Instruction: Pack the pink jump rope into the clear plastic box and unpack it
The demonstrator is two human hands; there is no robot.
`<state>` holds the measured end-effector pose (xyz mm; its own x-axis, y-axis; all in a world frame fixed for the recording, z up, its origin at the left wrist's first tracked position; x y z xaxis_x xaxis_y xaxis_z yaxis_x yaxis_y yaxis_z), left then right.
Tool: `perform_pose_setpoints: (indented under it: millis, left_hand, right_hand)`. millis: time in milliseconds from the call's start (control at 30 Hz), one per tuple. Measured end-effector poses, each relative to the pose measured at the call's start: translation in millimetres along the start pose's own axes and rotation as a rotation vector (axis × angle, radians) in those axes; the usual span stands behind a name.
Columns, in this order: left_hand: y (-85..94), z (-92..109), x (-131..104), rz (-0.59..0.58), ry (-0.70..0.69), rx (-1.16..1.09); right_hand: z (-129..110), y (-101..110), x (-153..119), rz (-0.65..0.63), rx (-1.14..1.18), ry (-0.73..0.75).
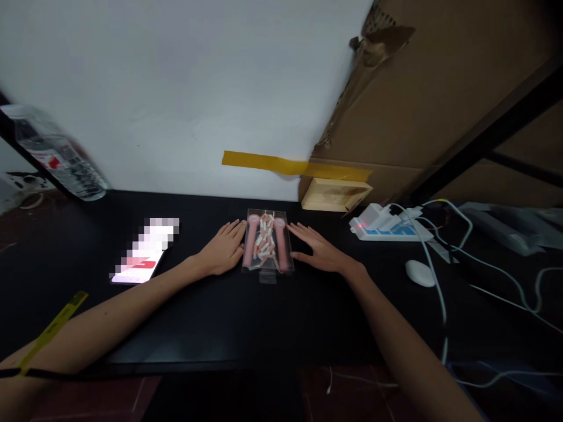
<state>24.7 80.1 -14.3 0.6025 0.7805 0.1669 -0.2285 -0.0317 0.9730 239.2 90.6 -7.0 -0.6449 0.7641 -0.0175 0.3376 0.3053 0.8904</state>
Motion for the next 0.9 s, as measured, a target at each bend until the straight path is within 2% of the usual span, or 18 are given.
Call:
perform_pose_setpoints:
  millis: [533,700,900]
  left_hand:
    - [-1.4,-0.5,-0.4,-0.03,-0.031,-0.001]
    - [-1.5,0.1,-0.4,-0.077,-0.027,0.029]
    - [-0.7,3.6,-1.2,-0.12,-0.035,0.03]
  right_hand:
    - [0.4,0.9,0.0,0.011,-0.021,0.012]
    - [10.7,-0.9,-0.4,0.008,-0.086,-0.066]
    - [19.9,-0.3,-2.3,0.011,-0.082,-0.074]
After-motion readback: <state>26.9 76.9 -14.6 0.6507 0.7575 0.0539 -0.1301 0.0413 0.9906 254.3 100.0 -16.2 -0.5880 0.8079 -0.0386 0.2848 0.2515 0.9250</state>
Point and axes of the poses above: each hand's wrist, its own x-axis towards the middle knuckle, its own y-axis out of the back of the hand, z = x × y, the point moved 9 cm from there along x, towards the middle knuckle, and after that the axes turned 3 degrees about -z, right-handed, at the moved point
